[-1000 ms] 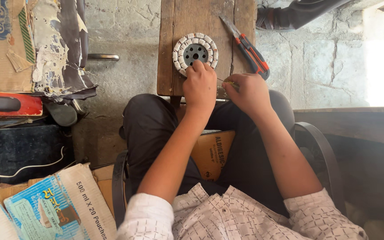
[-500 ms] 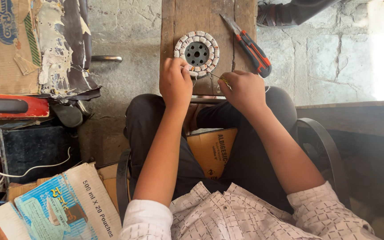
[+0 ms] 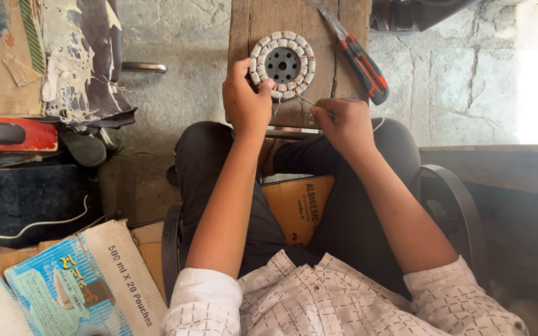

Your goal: The person uses a utility knife and a screwdriver to adjust and secure wires on a circular electrical component placed on a small wooden stool. The hands repeatedly probe and press the wires into the component's slots while occasionally rotating the part.

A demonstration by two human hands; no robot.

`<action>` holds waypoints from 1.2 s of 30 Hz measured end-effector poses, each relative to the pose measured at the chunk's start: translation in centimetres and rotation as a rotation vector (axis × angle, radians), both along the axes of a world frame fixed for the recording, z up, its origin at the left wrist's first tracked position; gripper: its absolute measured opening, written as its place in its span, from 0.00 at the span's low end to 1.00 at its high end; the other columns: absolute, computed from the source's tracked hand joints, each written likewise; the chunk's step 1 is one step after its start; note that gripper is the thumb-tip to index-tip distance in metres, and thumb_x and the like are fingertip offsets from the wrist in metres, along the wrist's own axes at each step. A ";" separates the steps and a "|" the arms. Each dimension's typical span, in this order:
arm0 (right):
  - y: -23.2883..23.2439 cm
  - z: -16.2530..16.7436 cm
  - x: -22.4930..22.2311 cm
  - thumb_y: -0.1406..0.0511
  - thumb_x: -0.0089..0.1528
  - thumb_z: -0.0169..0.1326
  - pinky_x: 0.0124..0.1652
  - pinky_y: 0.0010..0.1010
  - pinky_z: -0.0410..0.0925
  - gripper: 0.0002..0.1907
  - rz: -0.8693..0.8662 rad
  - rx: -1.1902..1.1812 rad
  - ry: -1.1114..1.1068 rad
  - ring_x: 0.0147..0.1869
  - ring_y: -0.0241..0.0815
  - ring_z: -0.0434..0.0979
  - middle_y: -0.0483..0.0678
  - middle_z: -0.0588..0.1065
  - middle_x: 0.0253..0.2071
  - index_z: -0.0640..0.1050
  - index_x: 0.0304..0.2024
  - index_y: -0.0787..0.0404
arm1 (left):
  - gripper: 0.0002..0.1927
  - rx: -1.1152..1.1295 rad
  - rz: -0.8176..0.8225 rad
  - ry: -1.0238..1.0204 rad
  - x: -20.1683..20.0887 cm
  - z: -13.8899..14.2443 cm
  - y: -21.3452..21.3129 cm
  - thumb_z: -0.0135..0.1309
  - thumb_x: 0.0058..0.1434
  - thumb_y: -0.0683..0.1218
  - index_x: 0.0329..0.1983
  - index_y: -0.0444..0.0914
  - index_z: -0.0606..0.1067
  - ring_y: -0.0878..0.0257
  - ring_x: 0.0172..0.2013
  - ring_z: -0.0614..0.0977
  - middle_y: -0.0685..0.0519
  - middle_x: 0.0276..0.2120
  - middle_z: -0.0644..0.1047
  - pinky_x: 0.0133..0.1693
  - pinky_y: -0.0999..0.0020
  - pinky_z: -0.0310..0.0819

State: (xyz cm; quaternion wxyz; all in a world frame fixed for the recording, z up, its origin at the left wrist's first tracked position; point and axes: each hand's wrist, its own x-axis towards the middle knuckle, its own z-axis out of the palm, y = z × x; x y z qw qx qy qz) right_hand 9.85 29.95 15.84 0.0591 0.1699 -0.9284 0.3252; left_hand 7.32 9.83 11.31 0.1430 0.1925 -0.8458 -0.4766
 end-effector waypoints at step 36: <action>-0.7 -3.1 -3.2 0.55 0.72 0.50 0.32 0.50 0.66 0.19 -0.015 0.346 -0.187 0.30 0.61 0.77 0.57 0.75 0.24 0.76 0.31 0.60 | 0.25 -0.172 -0.051 0.021 -1.0 0.6 -1.0 0.71 0.49 0.48 0.47 0.43 0.72 0.51 0.50 0.76 0.55 0.46 0.78 0.47 0.48 0.69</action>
